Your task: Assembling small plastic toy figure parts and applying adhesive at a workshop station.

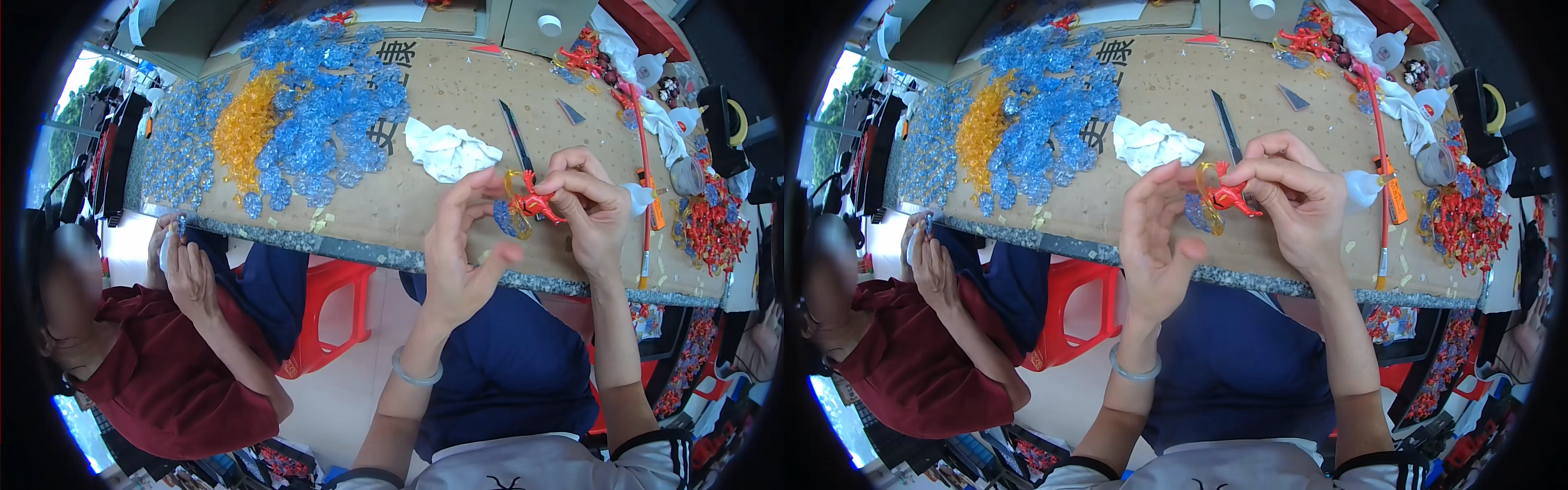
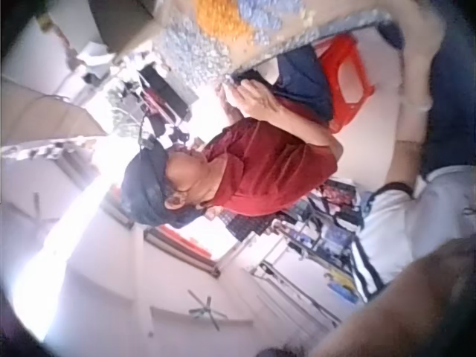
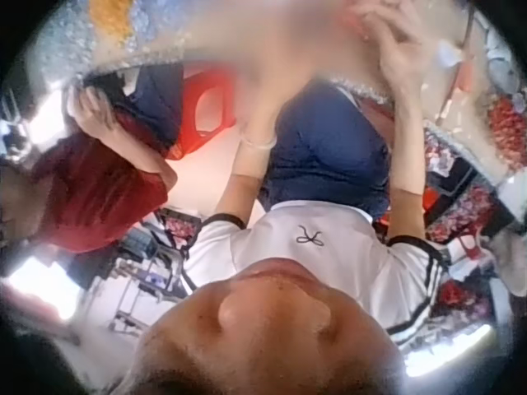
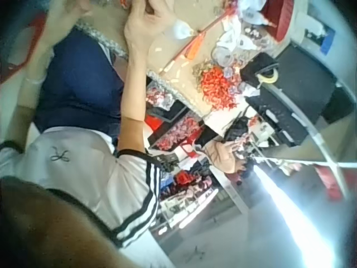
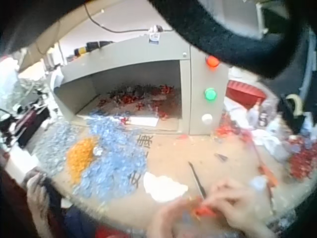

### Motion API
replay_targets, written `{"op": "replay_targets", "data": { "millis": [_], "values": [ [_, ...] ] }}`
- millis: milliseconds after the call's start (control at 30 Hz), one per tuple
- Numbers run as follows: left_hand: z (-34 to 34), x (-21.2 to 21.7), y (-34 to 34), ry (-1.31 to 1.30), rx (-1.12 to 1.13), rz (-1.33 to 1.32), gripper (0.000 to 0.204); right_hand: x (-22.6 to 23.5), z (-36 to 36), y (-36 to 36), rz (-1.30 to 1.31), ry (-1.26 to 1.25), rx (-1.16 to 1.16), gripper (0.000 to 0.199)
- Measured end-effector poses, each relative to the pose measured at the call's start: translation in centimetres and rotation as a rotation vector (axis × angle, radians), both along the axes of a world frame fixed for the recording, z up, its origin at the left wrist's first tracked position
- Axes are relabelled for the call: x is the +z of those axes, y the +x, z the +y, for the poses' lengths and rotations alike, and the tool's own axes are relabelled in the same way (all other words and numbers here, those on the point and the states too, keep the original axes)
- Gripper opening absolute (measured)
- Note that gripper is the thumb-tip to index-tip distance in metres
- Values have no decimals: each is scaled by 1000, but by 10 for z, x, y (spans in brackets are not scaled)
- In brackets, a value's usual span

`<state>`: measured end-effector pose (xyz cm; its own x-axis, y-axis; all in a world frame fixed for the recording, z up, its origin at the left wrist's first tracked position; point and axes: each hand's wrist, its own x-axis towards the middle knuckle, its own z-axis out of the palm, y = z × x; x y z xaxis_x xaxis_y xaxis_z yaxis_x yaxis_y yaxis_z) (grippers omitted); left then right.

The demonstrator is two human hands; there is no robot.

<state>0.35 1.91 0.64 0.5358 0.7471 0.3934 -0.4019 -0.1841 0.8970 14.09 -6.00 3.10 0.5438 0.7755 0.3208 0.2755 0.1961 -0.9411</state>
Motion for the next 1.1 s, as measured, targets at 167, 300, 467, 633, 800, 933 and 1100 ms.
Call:
{"op": "replay_targets", "data": {
  "millis": [167, 300, 467, 633, 800, 933, 1100],
  "values": [
    [3, -4, -10, -159, -87, 43, 52, 9, 7, -6, -78, -113, 33, 16],
    [-3, 3, -18, -118, 18, 161, 50, -1, -6, -2, -258, -263, -22, 8],
    [-2, 11, -29, -33, 22, 89, 51, -17, -15, -6, -49, -131, -17, 10],
    [-1, 13, -28, -126, 24, 30, 45, -11, -12, -4, -407, -137, -121, 9],
    [9, -12, -11, -47, 95, -11, 47, 32, -35, -39, -394, 22, -39, 17],
    [6, -6, -10, -49, 48, -4, 40, 45, -126, -70, -16, -79, 332, 14],
    [-1, -9, -9, 24, 49, 4, 35, -1, -275, -73, 50, -467, -113, 9]
  ]
}}
